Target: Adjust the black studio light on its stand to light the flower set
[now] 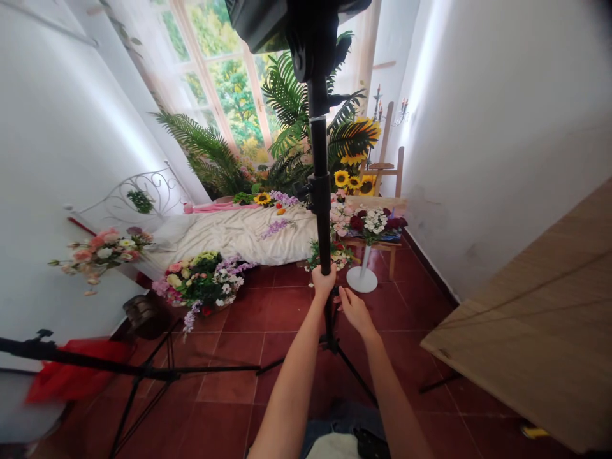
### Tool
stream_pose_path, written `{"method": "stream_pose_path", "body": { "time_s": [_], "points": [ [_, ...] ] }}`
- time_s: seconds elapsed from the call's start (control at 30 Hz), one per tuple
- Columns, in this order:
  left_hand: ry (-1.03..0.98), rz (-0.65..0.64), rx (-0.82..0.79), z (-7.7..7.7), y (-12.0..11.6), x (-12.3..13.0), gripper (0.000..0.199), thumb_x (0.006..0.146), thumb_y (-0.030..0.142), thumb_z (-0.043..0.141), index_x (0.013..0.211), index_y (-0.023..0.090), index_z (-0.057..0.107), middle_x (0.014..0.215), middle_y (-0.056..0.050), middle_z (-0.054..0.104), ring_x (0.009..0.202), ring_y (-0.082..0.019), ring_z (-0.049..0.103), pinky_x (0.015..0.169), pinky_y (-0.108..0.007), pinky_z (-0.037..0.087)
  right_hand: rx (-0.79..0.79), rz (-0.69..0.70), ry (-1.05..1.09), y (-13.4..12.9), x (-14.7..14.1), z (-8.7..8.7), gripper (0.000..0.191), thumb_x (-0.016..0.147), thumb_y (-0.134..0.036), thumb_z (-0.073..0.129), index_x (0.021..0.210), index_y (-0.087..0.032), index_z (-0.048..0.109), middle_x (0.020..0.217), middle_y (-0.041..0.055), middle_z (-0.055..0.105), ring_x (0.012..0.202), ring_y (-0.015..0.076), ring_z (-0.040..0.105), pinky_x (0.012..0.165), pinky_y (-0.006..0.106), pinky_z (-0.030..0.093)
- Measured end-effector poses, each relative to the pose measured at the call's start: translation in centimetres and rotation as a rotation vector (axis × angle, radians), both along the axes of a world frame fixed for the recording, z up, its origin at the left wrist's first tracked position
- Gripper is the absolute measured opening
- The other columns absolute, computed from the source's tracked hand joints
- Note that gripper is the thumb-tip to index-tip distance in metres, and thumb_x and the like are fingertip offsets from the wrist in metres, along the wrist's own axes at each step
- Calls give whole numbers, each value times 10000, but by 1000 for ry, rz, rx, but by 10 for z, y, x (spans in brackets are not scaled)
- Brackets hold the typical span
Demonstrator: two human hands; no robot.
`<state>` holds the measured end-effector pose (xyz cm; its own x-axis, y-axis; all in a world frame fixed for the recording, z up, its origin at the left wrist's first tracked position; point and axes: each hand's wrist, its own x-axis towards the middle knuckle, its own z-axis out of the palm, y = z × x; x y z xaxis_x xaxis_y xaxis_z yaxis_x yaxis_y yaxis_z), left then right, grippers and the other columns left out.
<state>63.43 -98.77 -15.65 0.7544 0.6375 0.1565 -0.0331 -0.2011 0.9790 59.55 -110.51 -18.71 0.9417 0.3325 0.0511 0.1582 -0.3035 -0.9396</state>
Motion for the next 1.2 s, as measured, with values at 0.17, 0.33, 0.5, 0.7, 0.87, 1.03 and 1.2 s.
{"method": "stream_pose_path", "body": {
  "time_s": [0.17,0.33,0.5,0.7,0.87,1.03,1.2],
  "points": [
    [-16,9,-12,2,-2,-2,312,654,412,637,542,125,590,471,-2,524,495,-104,502,470,-190,351,214,-40,228,14,0,-4,473,822,-618,330,717,-216,557,671,54,671,523,174,606,533,289,486],
    [-18,-6,-30,6,-3,-3,296,644,400,648,554,122,603,476,-17,545,530,-124,539,490,-196,377,432,-31,504,19,-2,3,456,830,-549,357,651,-181,558,624,95,665,485,158,580,495,268,478],
    [-9,19,-40,7,-4,-4,296,633,395,657,541,121,595,465,-10,533,518,-116,531,479,-188,365,807,97,872,11,-5,11,327,860,-368,387,725,-164,604,701,75,676,535,121,578,550,239,473],
    [-15,18,-27,6,-3,-4,306,635,401,654,531,123,581,457,1,512,497,-101,500,467,-185,345,890,101,1008,12,-8,14,388,867,-471,417,720,-161,600,685,51,666,523,101,552,504,208,420],
    [-16,-4,-33,5,-2,-4,306,637,401,650,521,128,572,447,0,500,495,-104,498,459,-184,340,832,38,958,17,-9,16,341,849,-448,468,673,-176,573,613,31,639,478,96,522,489,209,392],
    [-11,8,-49,5,-2,-4,306,626,401,657,521,127,570,443,7,496,488,-99,493,455,-181,337,760,-19,893,21,-6,15,346,863,-394,431,643,-161,561,540,18,598,416,72,456,453,193,340],
    [-5,4,-50,2,-1,-2,313,625,402,656,514,126,561,432,9,483,471,-94,476,445,-183,327,765,9,906,25,-3,16,377,874,-391,365,601,-173,508,459,-6,523,357,59,368,400,187,262]
  ]
}}
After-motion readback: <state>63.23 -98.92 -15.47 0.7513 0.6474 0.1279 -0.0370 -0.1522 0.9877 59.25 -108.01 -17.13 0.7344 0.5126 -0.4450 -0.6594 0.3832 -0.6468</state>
